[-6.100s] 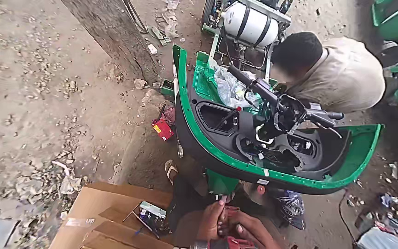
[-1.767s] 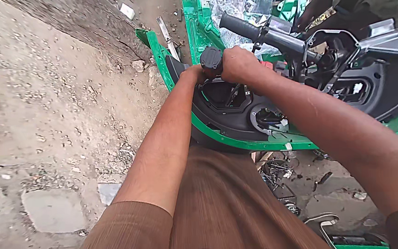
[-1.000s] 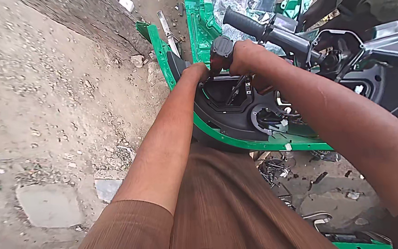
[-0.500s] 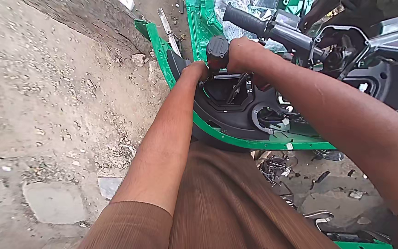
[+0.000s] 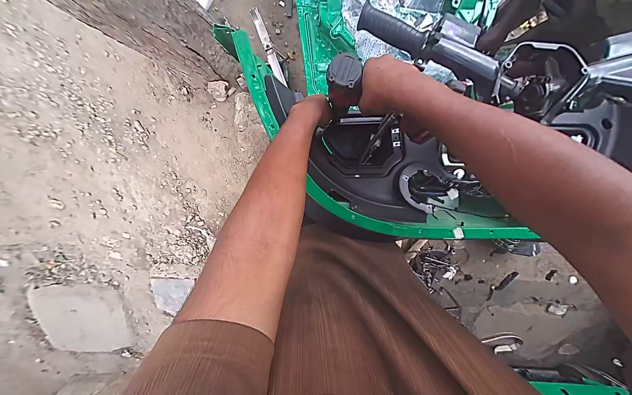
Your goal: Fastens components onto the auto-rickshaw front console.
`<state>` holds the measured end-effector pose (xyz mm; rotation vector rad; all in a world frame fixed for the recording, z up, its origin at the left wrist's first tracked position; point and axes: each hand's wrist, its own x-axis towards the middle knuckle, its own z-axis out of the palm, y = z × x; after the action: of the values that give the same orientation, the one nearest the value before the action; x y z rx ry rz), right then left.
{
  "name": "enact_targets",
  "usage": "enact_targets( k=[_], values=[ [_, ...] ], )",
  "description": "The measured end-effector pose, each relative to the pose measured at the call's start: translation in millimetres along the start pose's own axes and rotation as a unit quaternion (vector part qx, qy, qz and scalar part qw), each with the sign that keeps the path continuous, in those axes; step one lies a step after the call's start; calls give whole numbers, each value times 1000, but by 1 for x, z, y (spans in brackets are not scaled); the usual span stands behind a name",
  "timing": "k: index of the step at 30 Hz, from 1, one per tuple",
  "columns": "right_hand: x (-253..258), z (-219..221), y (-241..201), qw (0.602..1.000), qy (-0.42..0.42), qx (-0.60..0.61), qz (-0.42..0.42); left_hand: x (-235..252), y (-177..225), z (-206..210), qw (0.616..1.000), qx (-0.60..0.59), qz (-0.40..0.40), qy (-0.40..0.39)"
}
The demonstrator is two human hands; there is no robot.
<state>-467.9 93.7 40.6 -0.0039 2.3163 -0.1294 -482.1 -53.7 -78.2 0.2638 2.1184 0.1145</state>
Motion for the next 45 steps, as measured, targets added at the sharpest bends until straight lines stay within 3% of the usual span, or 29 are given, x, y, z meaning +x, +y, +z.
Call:
enact_targets(
  k=[16,23,26,29,31,33,35,37,41,45],
  values=[
    [9,-7,-2,1000,-25,0,4,-6,5,-3,999,33,-7,-20],
    [10,-2,-4,1000,-24,-10,-15,-18,7,-8,1000,-7,-16,-9],
    [3,-1,10,998,-5,28,-47,-19,4,-10,999,-19,-16,22],
    [-33,0,44,991,42,116,-45,-12,2,-20,995,-56,39,71],
    [-78,1,72,973,79,216,-21,-19,3,-26,972,-198,72,108],
    [-120,15,104,929,121,349,-5,-34,17,-21,907,-400,80,105],
    [-152,33,129,868,163,469,-10,-47,32,-21,819,-568,70,30],
    [-177,49,144,825,192,531,-5,-55,42,-15,759,-647,54,-45],
    [-198,75,159,798,191,571,31,-63,55,6,743,-649,89,-137],
    [-190,85,152,801,172,569,67,-54,79,22,711,-691,60,-117]
  ],
)
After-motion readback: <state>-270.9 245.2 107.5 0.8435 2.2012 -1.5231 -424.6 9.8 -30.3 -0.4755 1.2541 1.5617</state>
